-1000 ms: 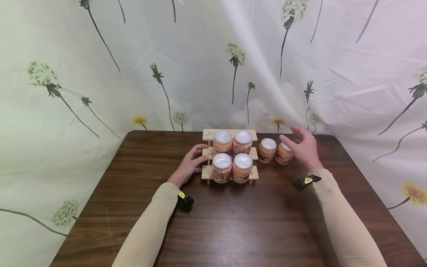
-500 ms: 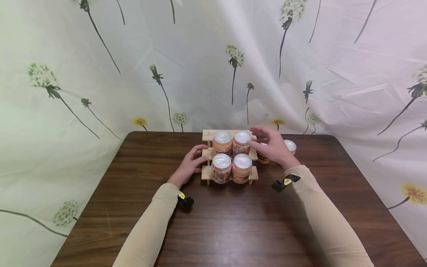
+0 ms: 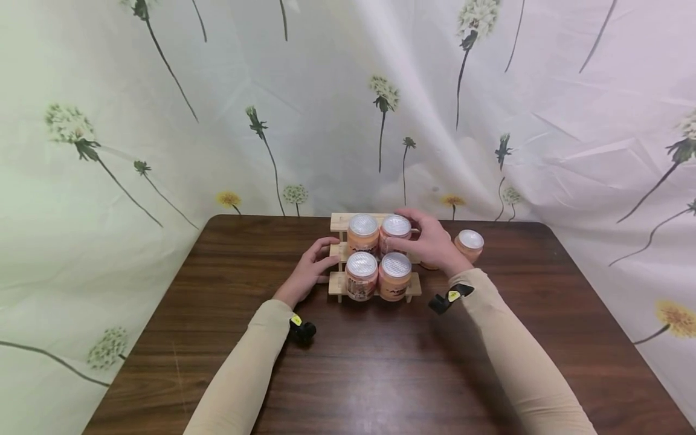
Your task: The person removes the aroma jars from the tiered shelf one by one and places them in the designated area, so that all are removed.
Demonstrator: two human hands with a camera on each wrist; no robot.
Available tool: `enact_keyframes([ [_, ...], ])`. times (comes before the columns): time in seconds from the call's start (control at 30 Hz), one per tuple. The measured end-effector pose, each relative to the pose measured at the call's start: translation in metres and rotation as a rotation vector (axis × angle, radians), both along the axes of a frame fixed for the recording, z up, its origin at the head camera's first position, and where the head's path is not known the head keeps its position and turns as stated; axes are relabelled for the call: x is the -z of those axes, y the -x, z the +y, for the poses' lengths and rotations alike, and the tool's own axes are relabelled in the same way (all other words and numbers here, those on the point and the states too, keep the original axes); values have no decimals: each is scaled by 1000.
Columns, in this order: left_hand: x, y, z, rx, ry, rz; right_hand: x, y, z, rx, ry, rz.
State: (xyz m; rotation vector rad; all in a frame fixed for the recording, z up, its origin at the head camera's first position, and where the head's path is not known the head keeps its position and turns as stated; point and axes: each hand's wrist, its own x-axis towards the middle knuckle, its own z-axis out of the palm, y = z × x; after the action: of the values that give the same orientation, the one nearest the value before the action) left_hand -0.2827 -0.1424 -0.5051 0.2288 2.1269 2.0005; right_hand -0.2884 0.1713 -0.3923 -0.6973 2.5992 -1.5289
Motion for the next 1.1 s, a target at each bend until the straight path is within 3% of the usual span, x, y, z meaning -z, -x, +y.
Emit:
enact_keyframes([
  [0.53, 0, 0, 0, -3, -18, -3, 9, 3, -4, 27, 93, -29],
  [0.87, -3, -3, 1, -2, -41, 11, 11, -5, -3, 105, 169, 17],
  [1.1, -2, -3, 1, -7, -35, 11, 4, -8, 5, 177, 216, 66],
])
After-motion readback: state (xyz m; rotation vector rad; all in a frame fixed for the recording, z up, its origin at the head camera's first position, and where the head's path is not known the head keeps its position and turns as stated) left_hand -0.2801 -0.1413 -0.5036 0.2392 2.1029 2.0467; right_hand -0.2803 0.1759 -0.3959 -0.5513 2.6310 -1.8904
